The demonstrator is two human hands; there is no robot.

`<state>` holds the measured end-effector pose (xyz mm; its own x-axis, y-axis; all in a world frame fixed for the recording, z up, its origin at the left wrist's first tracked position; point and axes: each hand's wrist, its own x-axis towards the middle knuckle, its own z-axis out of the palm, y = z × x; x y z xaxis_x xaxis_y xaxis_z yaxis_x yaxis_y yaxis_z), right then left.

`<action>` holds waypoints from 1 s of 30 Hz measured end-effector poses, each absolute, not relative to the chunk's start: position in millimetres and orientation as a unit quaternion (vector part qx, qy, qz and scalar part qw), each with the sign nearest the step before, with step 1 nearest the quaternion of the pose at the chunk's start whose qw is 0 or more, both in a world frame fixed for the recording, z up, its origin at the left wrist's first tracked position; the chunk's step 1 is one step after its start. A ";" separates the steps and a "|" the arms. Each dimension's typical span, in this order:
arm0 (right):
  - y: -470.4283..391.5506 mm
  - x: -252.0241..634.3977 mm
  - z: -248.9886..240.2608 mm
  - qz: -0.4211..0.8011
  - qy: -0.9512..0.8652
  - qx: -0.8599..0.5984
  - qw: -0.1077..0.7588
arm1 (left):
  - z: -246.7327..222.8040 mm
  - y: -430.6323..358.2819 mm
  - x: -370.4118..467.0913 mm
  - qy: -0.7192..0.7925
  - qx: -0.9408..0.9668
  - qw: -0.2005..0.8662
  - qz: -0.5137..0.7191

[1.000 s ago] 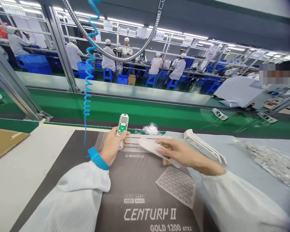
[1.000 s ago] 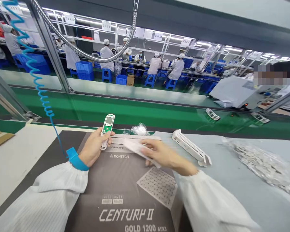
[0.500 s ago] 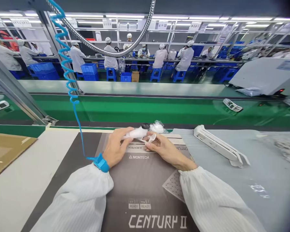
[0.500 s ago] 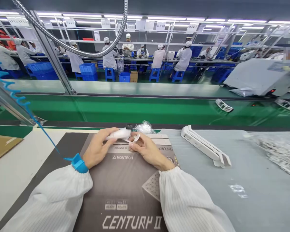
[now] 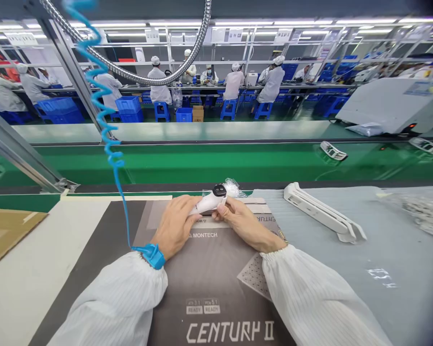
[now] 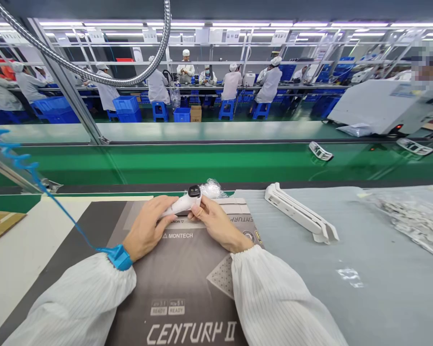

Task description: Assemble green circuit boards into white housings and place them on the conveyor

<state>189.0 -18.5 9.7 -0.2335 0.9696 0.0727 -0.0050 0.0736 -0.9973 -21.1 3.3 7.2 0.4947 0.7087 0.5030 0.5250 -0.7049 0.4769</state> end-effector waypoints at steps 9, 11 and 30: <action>-20.5 185.8 13.8 0.450 -0.621 -0.434 0.473 | 21.1 -2.7 -21.3 0.434 0.750 0.335 0.371; -21.0 186.7 15.8 0.454 -0.622 -0.436 0.466 | 22.2 -3.8 -20.2 0.433 0.733 0.376 0.366; -17.1 169.7 16.6 0.711 -0.256 -0.317 0.573 | 21.2 -24.0 10.7 0.508 0.841 0.137 0.128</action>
